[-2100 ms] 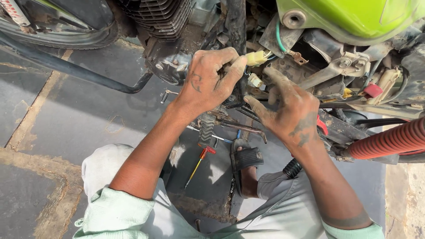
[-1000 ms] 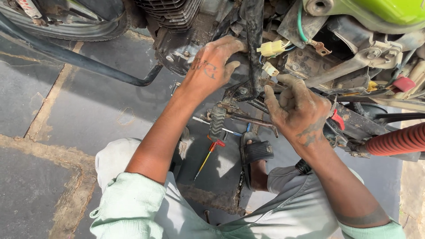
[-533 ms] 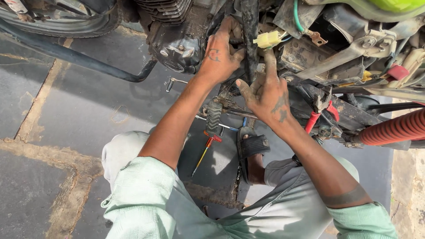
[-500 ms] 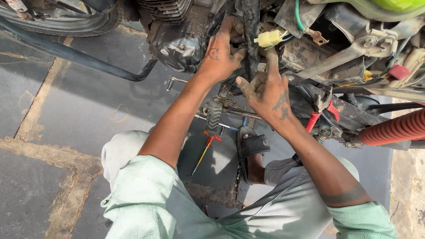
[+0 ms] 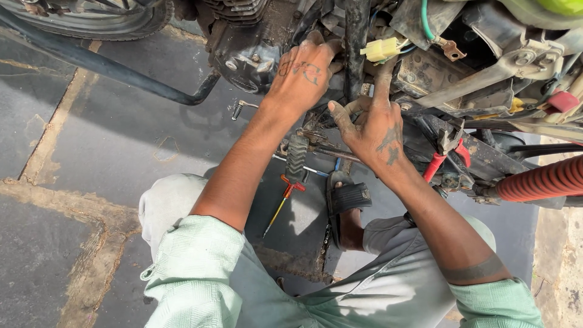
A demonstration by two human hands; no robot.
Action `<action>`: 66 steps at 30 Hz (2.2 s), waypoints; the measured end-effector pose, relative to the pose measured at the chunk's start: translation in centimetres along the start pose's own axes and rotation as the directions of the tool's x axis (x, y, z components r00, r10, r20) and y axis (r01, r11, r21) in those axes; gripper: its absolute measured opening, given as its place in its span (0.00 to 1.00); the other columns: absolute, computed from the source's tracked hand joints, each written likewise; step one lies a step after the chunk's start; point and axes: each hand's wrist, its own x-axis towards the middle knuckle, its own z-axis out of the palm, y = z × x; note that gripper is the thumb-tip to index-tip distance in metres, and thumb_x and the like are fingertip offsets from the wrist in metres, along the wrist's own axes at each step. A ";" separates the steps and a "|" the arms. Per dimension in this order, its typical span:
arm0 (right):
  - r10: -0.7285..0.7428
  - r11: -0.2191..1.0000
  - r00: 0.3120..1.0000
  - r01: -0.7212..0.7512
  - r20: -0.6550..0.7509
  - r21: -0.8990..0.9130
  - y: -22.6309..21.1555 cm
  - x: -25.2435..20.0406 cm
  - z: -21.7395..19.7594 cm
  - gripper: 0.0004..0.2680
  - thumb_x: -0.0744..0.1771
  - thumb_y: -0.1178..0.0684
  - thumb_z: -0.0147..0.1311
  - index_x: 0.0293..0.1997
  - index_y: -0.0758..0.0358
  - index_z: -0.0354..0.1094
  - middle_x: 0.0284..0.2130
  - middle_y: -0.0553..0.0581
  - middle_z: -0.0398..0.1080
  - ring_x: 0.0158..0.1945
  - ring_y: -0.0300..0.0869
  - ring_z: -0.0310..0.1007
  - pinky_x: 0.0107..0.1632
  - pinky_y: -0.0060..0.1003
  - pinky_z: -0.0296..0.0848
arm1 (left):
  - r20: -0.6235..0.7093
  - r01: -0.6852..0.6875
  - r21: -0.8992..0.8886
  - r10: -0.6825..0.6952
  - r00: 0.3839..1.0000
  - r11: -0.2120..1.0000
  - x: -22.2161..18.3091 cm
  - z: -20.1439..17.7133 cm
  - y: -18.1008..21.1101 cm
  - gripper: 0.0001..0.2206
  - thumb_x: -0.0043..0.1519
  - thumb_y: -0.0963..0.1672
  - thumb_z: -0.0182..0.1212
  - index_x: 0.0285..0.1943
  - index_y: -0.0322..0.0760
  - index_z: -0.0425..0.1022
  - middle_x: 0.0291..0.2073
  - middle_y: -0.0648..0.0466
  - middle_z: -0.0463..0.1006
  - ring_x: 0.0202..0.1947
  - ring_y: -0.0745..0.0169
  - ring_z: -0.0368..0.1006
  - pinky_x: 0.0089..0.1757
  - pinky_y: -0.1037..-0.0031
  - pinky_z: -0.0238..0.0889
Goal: The person sits on the ground beside a motorcycle and repairs a wiring connector in the bike's frame. They use red-handled pliers to grip and reposition the connector and wires, then work the connector and terminals by hand, separating and rejoining the plastic connector pieces.
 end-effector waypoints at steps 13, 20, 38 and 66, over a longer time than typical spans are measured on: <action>-0.025 0.993 0.999 0.029 -0.034 0.118 0.3 -0.6 -1.1 0.29 0.69 0.53 0.65 0.72 0.82 0.48 0.25 0.54 0.76 0.23 0.34 0.72 0.28 0.28 0.70 | 0.047 -0.170 0.461 0.168 0.985 0.871 -3.9 -3.2 1.8 0.09 0.64 0.48 0.62 0.35 0.42 0.81 0.36 0.53 0.80 0.33 0.53 0.77 0.38 0.59 0.63; 0.224 0.900 0.974 -0.209 0.004 0.383 -0.8 -1.1 0.5 0.12 0.70 0.53 0.63 0.52 0.74 0.72 0.27 0.53 0.76 0.26 0.31 0.72 0.27 0.27 0.70 | 0.300 -0.106 0.292 0.014 0.954 0.950 -6.3 -7.5 0.6 0.04 0.57 0.44 0.66 0.36 0.39 0.83 0.48 0.52 0.81 0.43 0.49 0.78 0.43 0.58 0.68; -0.102 0.757 0.995 0.074 0.005 0.649 -2.7 -1.3 -3.5 0.12 0.65 0.63 0.68 0.53 0.71 0.74 0.44 0.59 0.76 0.42 0.35 0.76 0.45 0.27 0.78 | 0.201 -0.017 -0.415 0.110 0.973 0.910 -6.6 -9.8 5.8 0.11 0.62 0.39 0.65 0.52 0.29 0.80 0.44 0.42 0.84 0.43 0.49 0.83 0.45 0.65 0.76; 0.209 0.570 0.956 -0.289 0.205 0.769 -3.0 -1.3 -7.3 0.06 0.68 0.60 0.61 0.48 0.67 0.76 0.31 0.57 0.76 0.30 0.37 0.77 0.33 0.30 0.76 | -0.054 -0.203 -0.440 0.200 0.978 0.875 -7.0 -9.2 6.3 0.16 0.64 0.37 0.65 0.61 0.35 0.75 0.47 0.46 0.82 0.48 0.53 0.82 0.46 0.69 0.78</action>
